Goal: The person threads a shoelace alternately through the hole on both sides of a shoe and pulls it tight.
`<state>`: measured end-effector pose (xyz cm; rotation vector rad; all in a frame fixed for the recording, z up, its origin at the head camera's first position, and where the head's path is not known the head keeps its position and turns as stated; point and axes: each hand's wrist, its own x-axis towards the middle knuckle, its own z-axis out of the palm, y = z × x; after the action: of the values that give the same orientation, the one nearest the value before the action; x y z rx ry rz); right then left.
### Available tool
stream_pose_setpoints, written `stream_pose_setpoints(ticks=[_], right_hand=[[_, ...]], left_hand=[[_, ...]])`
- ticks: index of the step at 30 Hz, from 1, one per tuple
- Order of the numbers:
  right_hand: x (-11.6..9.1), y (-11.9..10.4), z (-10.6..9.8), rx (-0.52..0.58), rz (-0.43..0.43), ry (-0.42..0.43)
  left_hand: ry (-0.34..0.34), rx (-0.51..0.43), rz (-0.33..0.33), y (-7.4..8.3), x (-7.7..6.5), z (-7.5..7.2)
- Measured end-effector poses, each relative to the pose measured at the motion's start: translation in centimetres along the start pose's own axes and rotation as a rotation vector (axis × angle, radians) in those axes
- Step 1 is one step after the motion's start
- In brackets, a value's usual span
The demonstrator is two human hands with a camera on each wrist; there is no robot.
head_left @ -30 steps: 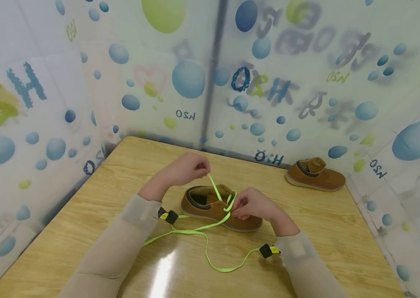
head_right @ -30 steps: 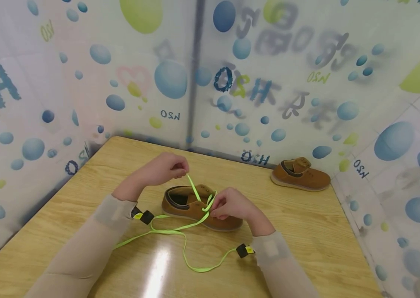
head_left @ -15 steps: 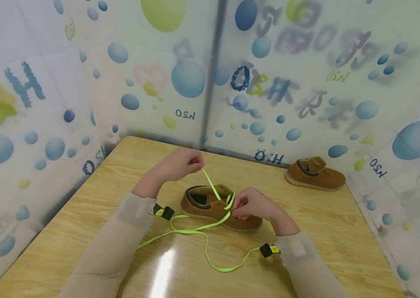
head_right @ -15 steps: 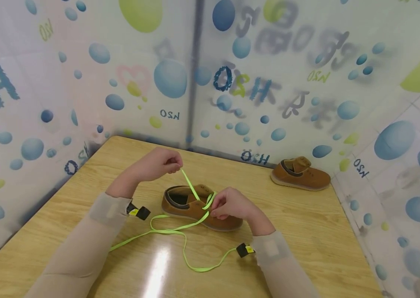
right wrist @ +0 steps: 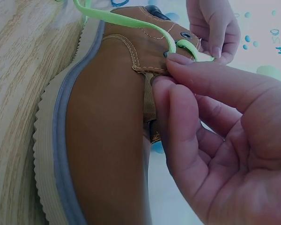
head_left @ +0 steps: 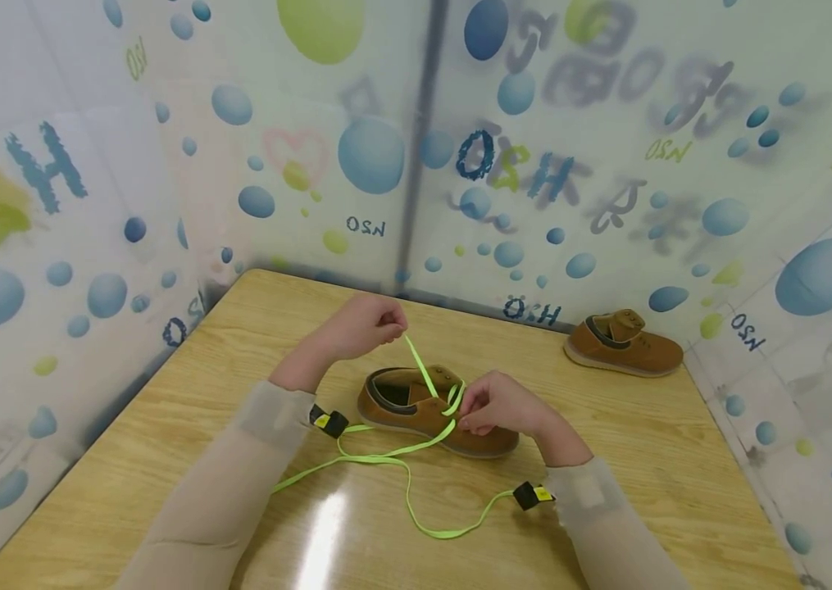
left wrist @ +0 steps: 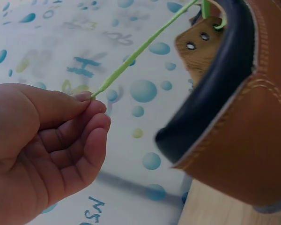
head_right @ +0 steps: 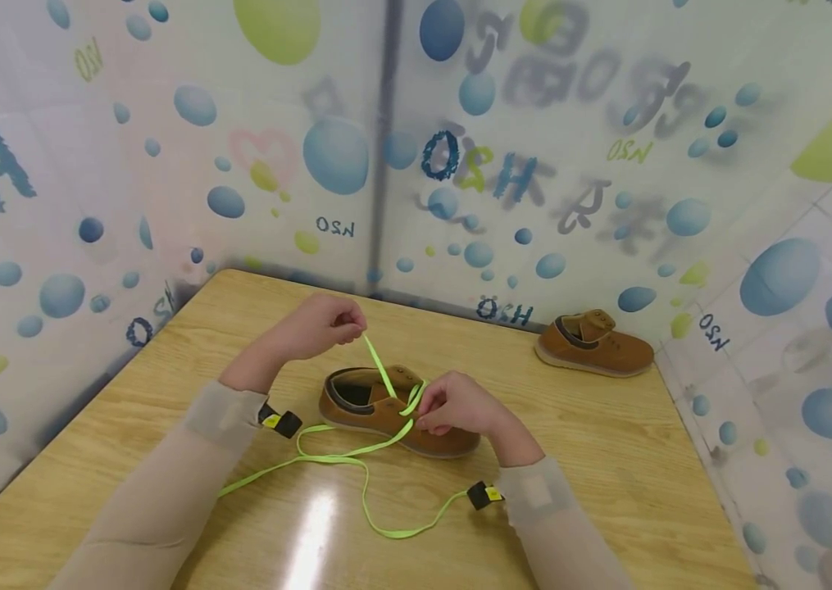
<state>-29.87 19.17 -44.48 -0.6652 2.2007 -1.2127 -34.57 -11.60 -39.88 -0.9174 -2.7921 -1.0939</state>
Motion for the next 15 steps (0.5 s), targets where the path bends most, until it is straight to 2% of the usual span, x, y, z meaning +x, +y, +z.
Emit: stream_pose_setpoints(ticks=[9,15], right_hand=[[0.1,0.1,0.0,-0.013,-0.001,0.004],[0.1,0.1,-0.1,-0.014,-0.008,-0.001]], left_hand=[[-0.053,-0.011,-0.070,-0.5,0.8,2.1],[-0.073,-0.039,-0.090,-1.1,0.9,2.5]])
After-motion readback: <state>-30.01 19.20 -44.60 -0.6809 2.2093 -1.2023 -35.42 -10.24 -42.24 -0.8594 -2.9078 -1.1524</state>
